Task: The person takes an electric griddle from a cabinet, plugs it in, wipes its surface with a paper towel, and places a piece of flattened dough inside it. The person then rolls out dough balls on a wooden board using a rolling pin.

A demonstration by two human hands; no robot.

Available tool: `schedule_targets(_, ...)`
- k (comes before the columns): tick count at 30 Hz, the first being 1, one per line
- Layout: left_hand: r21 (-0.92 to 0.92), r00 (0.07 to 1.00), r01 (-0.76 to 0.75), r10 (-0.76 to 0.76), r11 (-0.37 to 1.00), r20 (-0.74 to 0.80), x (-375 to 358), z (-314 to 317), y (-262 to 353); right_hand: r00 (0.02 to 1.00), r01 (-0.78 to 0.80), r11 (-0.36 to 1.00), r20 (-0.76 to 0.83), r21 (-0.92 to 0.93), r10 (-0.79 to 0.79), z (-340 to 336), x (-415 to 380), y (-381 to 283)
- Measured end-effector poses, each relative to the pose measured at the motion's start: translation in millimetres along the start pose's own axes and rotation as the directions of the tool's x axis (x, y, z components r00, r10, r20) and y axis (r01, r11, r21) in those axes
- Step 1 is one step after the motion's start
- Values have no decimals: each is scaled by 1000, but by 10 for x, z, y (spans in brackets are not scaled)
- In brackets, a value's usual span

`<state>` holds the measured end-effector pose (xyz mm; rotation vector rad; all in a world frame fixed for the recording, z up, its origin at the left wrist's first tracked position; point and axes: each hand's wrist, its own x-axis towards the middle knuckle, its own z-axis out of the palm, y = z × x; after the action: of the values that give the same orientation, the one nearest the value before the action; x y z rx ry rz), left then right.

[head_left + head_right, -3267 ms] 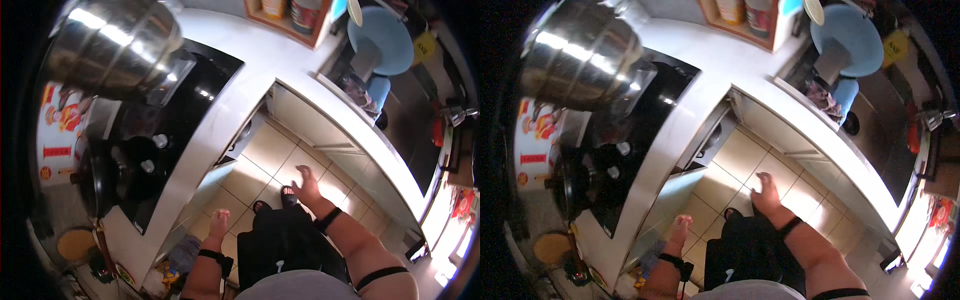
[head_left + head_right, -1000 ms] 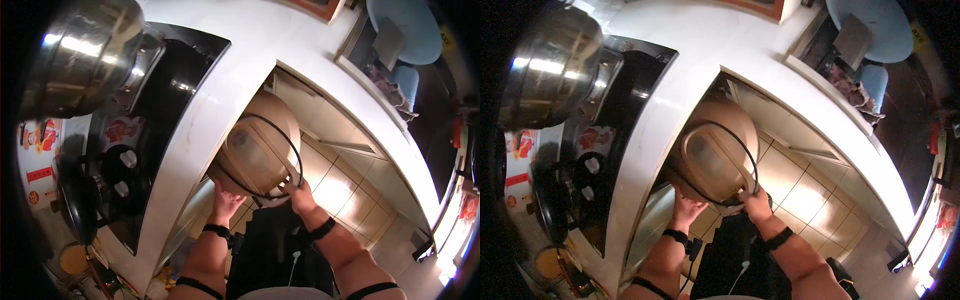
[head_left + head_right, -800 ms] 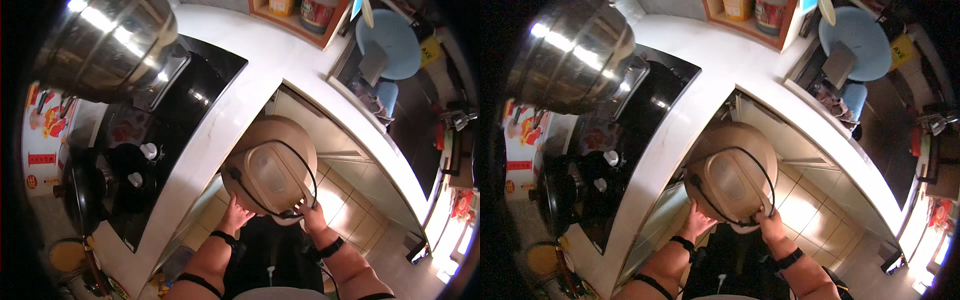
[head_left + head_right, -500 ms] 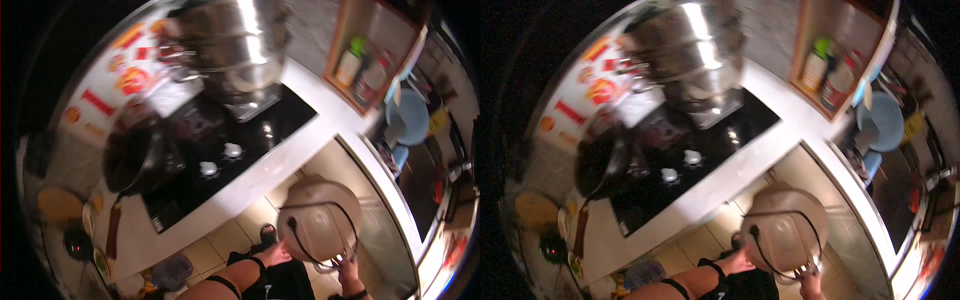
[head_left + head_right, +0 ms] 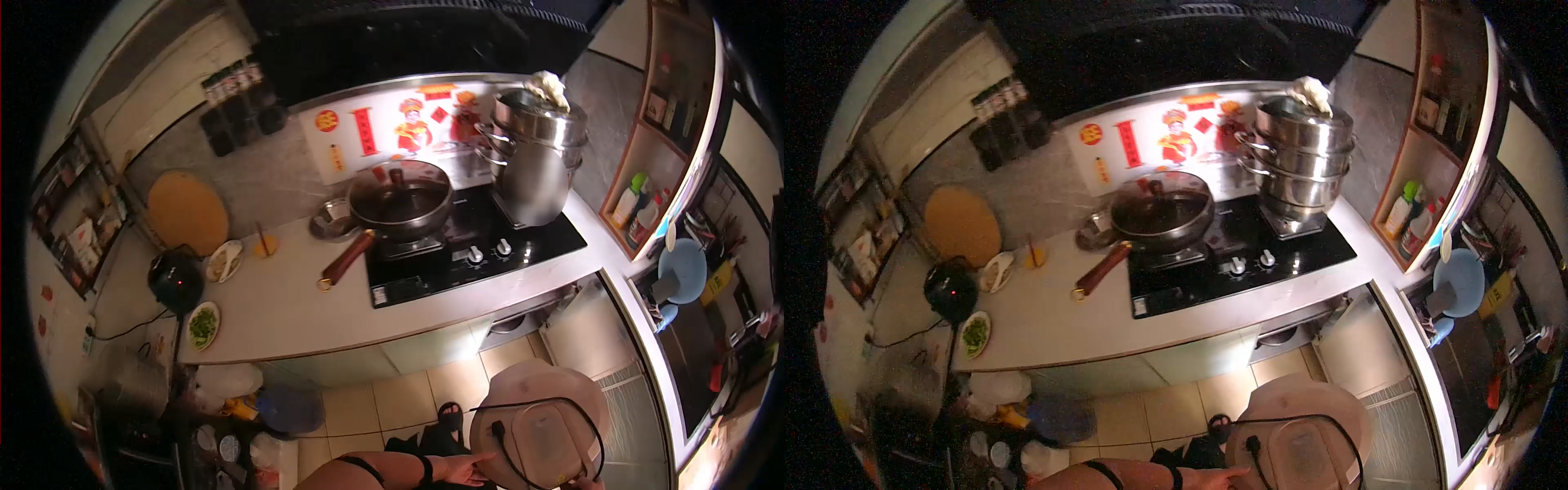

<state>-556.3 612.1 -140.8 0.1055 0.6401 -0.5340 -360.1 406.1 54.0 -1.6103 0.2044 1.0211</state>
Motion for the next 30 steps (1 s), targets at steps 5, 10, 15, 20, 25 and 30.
schedule_targets(5, 127, 962, -164, 131, 978, 238, -1079, 144, -459, 956, 82, 981, 293, -176, -27, 331, -579, -69)
schedule_targets(10, 281, 880, -349, 209, 894, 426, -1606, -517, -791, 924, 59, 976, 381, -208, 25, 829, -908, -73)
schedule_targets(15, 340, 938, -338, 342, 878, 51, -2858, -275, -966, 851, 111, 957, 523, -269, 49, 1543, -1187, -15)
schedule_targets(20, 318, 829, -539, 557, 780, 41, -3530, -810, -1224, 746, 151, 944, 660, -295, 87, 2336, -1273, 167)
schedule_targets(25, 146, 639, -738, 752, 659, -162, -4298, -1191, -1196, 742, 88, 982, 669, -170, 49, 3355, -1343, 442)
schedule_targets(30, 125, 468, -837, 815, 533, -340, -4744, -1697, -1007, 654, 38, 991, 753, -125, 70, 4316, -1239, 696)
